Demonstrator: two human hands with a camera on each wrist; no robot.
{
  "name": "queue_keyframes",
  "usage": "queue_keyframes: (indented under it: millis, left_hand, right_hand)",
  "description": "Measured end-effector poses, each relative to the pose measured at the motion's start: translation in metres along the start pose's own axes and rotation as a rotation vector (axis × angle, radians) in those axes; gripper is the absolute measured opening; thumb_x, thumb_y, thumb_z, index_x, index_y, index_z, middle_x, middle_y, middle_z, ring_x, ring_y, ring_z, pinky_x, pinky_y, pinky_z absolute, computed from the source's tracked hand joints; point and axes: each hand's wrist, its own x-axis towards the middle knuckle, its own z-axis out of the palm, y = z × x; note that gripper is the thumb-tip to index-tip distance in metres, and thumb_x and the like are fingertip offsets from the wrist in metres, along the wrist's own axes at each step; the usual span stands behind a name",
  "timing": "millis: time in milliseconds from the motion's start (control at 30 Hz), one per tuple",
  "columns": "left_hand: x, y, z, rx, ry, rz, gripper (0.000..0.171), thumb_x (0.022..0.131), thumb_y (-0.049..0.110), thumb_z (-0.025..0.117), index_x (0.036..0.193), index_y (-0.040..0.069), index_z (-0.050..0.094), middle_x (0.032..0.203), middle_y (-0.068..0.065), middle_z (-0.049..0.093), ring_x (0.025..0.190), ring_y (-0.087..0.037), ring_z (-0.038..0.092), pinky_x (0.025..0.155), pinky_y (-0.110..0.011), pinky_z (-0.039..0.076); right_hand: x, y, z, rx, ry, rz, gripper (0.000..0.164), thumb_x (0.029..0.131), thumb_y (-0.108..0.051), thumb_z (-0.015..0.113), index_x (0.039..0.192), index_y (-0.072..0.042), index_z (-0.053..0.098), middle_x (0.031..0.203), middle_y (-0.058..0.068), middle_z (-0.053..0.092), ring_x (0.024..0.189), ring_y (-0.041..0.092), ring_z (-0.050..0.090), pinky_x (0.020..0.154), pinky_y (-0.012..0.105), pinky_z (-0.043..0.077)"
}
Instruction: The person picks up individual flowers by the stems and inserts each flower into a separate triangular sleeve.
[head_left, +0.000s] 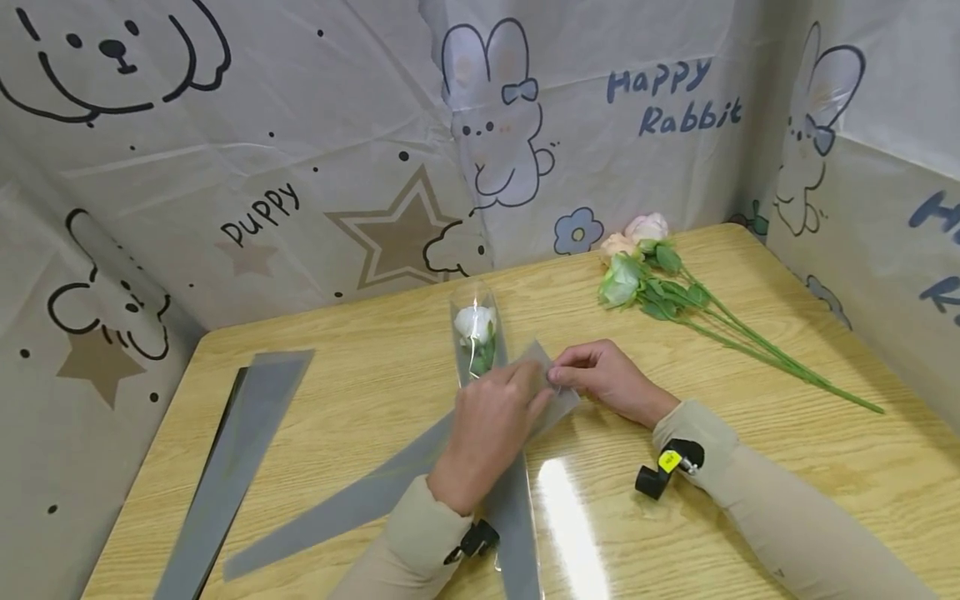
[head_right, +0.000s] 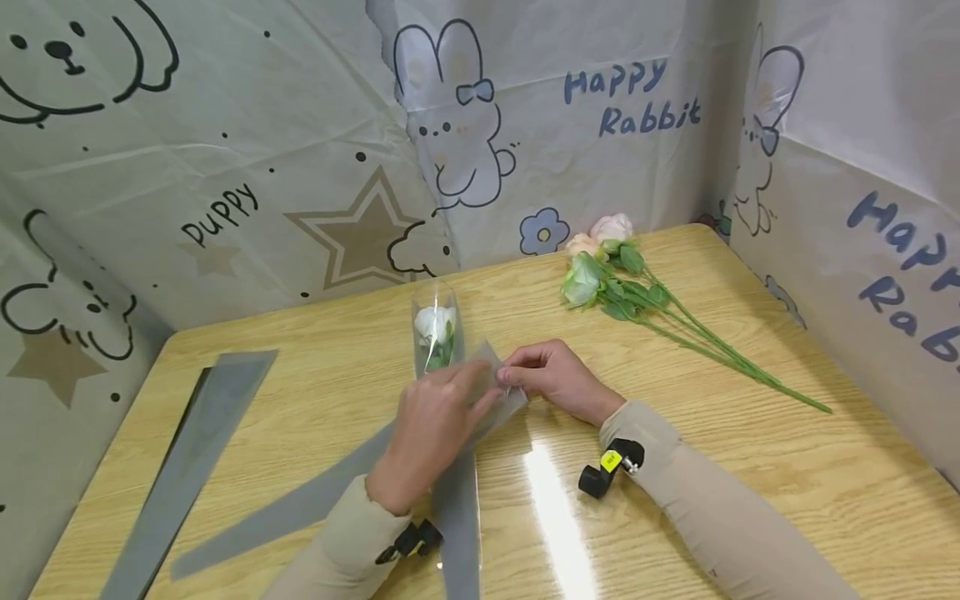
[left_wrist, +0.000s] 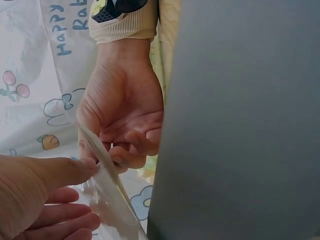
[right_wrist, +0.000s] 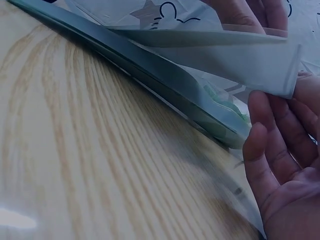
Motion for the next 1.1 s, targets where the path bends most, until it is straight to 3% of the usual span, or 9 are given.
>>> queue_keyframes:
  millis: [267, 433, 533, 667, 1100]
  left_hand:
    - [-0.0011, 0.0009, 0.0018, -0.01, -0.037, -0.016, 0.018, 0.095, 0.027, 0.076, 0.083, 0.014, 0.072, 0.063, 0.004, 0.066, 0.054, -0.008, 0.06, 0.046, -0.024, 0.048]
    - [-0.0006, 0.002, 0.0031, 0.002, -0.042, -0.018, 0.013, 0.097, 0.022, 0.072, 0.09, 0.013, 0.078, 0.065, 0.004, 0.07, 0.054, -0.008, 0.061, 0.046, -0.023, 0.048]
    - [0.0001, 0.0022, 0.0033, -0.008, -0.036, -0.03, 0.013, 0.097, 0.019, 0.072, 0.09, 0.012, 0.079, 0.07, 0.003, 0.074, 0.056, -0.008, 0.065, 0.047, -0.022, 0.051]
    - [0.0013, 0.0014, 0.0023, -0.025, -0.026, -0.044, 0.012, 0.097, 0.018, 0.073, 0.091, 0.012, 0.081, 0.076, 0.002, 0.078, 0.059, -0.008, 0.07, 0.05, -0.022, 0.054]
    - [0.0023, -0.0038, -0.0026, -0.024, 0.037, -0.029, 0.008, 0.093, 0.017, 0.077, 0.087, 0.012, 0.078, 0.07, 0.002, 0.075, 0.054, -0.009, 0.067, 0.044, -0.023, 0.049]
  right_hand:
    - [-0.0005, -0.0012, 0.001, -0.046, -0.002, -0.014, 0.016, 0.097, -0.019, 0.073, 0.102, -0.004, 0.078, 0.087, -0.012, 0.076, 0.068, 0.004, 0.056, 0.058, 0.02, 0.046]
    - [-0.0007, 0.0001, 0.0007, -0.05, -0.005, -0.021, 0.01, 0.098, -0.018, 0.071, 0.099, -0.015, 0.08, 0.089, -0.013, 0.076, 0.071, 0.002, 0.058, 0.061, 0.019, 0.047]
    - [-0.0008, 0.0016, 0.0, -0.028, -0.01, -0.033, 0.015, 0.102, -0.019, 0.067, 0.094, -0.022, 0.079, 0.074, -0.014, 0.065, 0.064, 0.002, 0.05, 0.058, 0.018, 0.042]
    - [-0.0001, 0.0029, -0.0006, 0.017, -0.012, -0.026, 0.021, 0.105, -0.024, 0.062, 0.089, -0.023, 0.076, 0.066, -0.011, 0.048, 0.062, 0.002, 0.041, 0.057, 0.019, 0.035]
    - [0.0015, 0.0023, 0.0013, 0.103, 0.0, 0.028, 0.025, 0.106, -0.015, 0.059, 0.093, -0.024, 0.079, 0.079, -0.013, 0.06, 0.068, 0.003, 0.047, 0.061, 0.017, 0.041]
